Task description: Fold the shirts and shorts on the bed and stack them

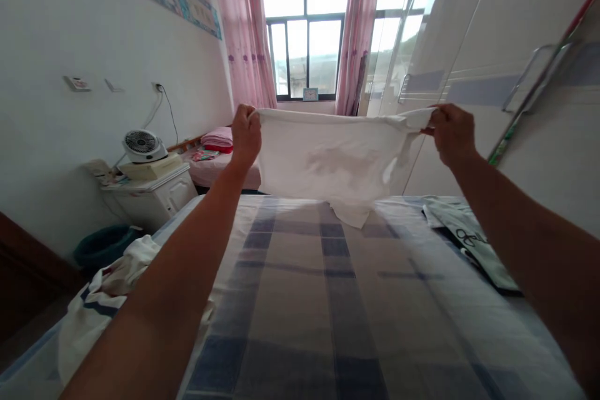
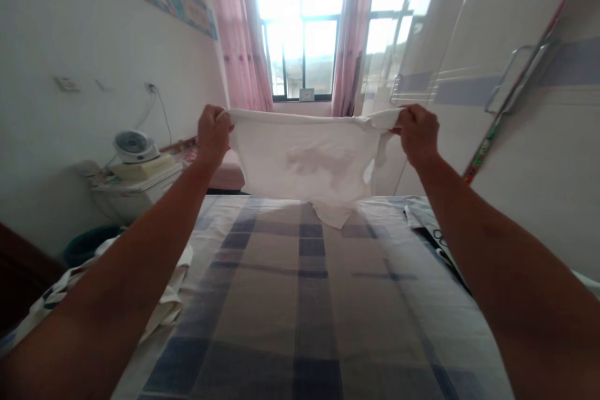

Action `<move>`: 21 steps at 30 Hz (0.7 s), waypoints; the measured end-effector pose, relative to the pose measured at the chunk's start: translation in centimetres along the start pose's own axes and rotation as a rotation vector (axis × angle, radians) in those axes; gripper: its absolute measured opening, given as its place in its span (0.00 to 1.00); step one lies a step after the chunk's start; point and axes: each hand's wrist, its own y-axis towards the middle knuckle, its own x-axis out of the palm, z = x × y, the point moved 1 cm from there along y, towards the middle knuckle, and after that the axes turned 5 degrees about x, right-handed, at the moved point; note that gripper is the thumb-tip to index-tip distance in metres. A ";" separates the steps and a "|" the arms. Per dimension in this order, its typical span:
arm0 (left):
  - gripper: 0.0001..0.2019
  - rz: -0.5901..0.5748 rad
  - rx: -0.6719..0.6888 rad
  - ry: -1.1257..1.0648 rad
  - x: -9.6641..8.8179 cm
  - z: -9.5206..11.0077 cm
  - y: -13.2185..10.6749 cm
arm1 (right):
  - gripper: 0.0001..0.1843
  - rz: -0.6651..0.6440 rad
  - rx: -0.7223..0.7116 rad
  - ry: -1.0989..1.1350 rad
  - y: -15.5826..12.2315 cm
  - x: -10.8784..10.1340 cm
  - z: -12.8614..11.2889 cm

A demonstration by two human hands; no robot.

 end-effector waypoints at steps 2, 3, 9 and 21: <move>0.08 0.069 0.106 -0.015 -2.1 2.1 -0.8 | 0.15 -0.014 -0.085 0.054 -0.7 -2.3 -1.6; 0.09 0.047 0.132 -0.013 -3.1 2.9 -1.9 | 0.14 -0.038 -0.100 0.053 -1.8 -3.6 -2.0; 0.11 -0.399 -0.008 0.274 -7.7 1.8 -14.8 | 0.17 -0.358 0.059 -0.464 -13.9 -11.3 1.4; 0.19 -0.851 -0.112 0.293 -6.4 -2.0 -23.0 | 0.22 -0.773 0.184 -0.592 -22.8 -9.8 6.4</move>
